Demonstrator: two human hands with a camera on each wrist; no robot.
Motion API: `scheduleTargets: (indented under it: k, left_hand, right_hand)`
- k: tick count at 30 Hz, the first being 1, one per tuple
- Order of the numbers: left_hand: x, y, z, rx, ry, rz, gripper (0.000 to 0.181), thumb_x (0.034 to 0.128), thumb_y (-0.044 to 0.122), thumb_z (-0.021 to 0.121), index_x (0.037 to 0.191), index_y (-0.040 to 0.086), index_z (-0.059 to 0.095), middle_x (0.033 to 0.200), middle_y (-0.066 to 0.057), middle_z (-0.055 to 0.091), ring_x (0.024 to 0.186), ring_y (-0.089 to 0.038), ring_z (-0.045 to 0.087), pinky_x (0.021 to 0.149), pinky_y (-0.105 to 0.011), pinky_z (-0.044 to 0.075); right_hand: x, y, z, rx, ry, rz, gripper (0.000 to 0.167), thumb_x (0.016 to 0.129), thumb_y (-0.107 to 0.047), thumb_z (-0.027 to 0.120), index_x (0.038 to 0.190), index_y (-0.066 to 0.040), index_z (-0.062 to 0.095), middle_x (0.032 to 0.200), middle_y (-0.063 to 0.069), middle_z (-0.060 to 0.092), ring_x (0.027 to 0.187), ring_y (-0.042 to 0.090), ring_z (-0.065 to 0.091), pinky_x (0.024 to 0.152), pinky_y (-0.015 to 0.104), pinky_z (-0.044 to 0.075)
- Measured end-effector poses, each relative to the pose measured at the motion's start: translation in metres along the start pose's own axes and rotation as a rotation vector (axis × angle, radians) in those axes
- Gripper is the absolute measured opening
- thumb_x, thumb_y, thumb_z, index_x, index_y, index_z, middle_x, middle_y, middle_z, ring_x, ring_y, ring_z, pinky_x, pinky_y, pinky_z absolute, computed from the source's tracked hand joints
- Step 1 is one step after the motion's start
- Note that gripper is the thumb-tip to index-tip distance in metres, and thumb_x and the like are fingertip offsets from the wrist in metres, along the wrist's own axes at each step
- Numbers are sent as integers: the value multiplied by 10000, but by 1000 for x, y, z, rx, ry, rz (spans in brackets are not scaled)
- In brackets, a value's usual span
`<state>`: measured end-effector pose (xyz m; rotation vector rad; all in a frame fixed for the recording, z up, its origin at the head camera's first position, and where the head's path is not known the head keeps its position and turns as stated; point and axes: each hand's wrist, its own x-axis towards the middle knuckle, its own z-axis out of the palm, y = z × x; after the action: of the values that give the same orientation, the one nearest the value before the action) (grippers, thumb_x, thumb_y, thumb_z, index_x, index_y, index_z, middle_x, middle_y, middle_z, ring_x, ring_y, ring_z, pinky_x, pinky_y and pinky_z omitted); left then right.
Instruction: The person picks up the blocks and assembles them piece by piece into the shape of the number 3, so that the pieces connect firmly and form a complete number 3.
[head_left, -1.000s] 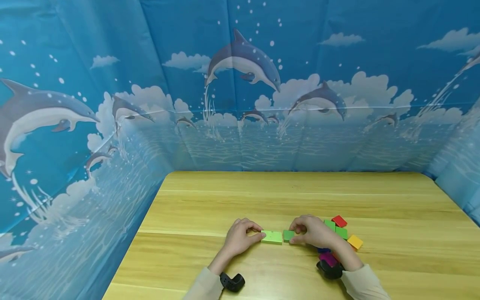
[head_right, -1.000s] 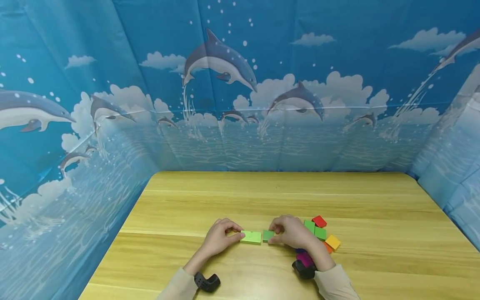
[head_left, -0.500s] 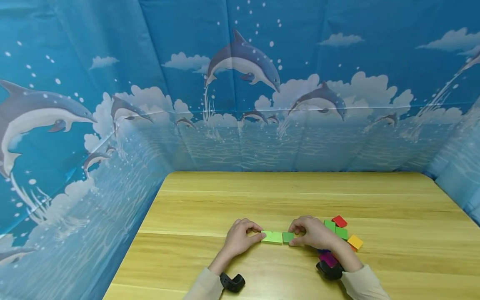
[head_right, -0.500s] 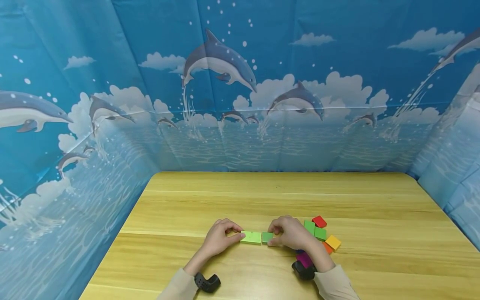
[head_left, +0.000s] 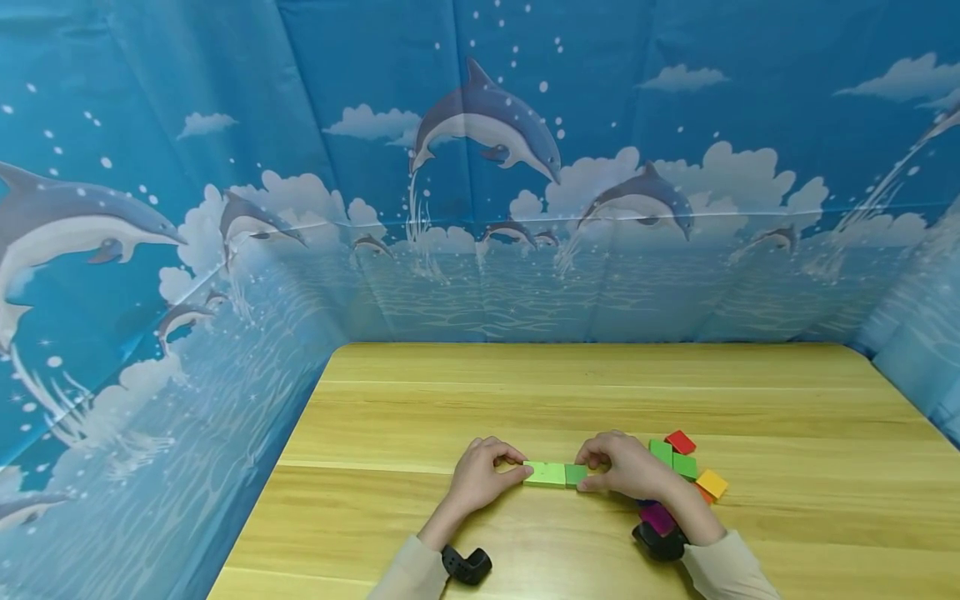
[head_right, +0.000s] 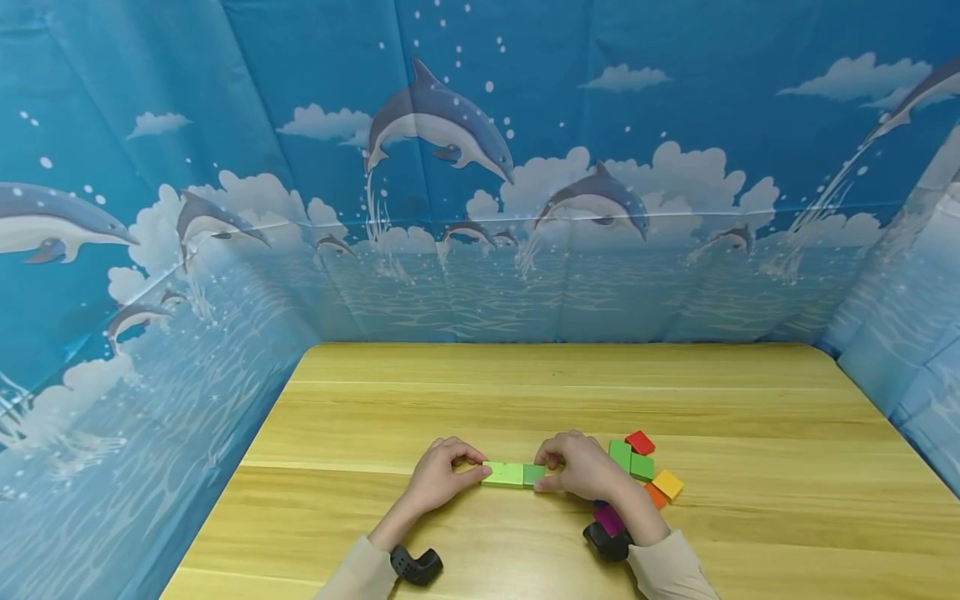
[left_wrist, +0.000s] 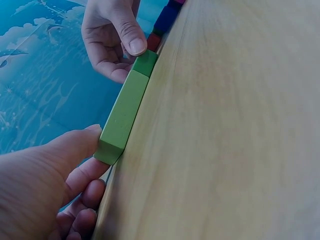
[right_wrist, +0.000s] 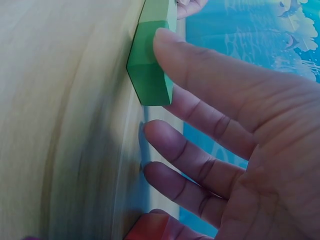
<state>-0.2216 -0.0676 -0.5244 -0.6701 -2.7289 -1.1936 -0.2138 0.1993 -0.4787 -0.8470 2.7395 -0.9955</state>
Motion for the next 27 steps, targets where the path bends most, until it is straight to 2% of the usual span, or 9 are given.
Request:
scheduleTargets:
  k: [14, 19, 22, 27]
  left_hand:
    - [-1, 1, 0, -1, -1, -5, 185, 833, 406, 717, 887, 230, 736, 847, 157, 595, 750, -65, 457, 695, -235, 368]
    - [-1, 2, 0, -3, 0, -5, 190, 832, 408, 716, 891, 228, 733, 850, 158, 589, 753, -61, 456, 697, -239, 369]
    - [-1, 1, 0, -5, -1, -4, 189, 834, 407, 716, 893, 228, 732, 851, 158, 588, 757, -62, 460, 703, -241, 369]
    - [0, -1, 1, -5, -1, 2, 189, 835, 408, 713, 892, 229, 732, 853, 159, 587, 759, -59, 461, 710, -248, 371]
  right_hand:
    - [0, 0, 0, 8, 4, -12, 284, 760, -340, 796, 938, -154, 675, 810, -66, 554, 756, 150, 475, 661, 310, 399]
    - [-3, 4, -6, 41, 7, -25, 332, 821, -371, 737, 1008, -103, 679, 848, -62, 576, 753, 124, 508, 660, 292, 435]
    - [-7, 7, -17, 59, 41, 16, 355, 868, -364, 687, 1061, -66, 672, 884, -40, 584, 788, 128, 534, 688, 315, 465]
    - [-16, 12, -36, 47, 107, 104, 359, 887, -374, 661, 1081, -72, 670, 953, -23, 595, 888, 187, 543, 724, 383, 467]
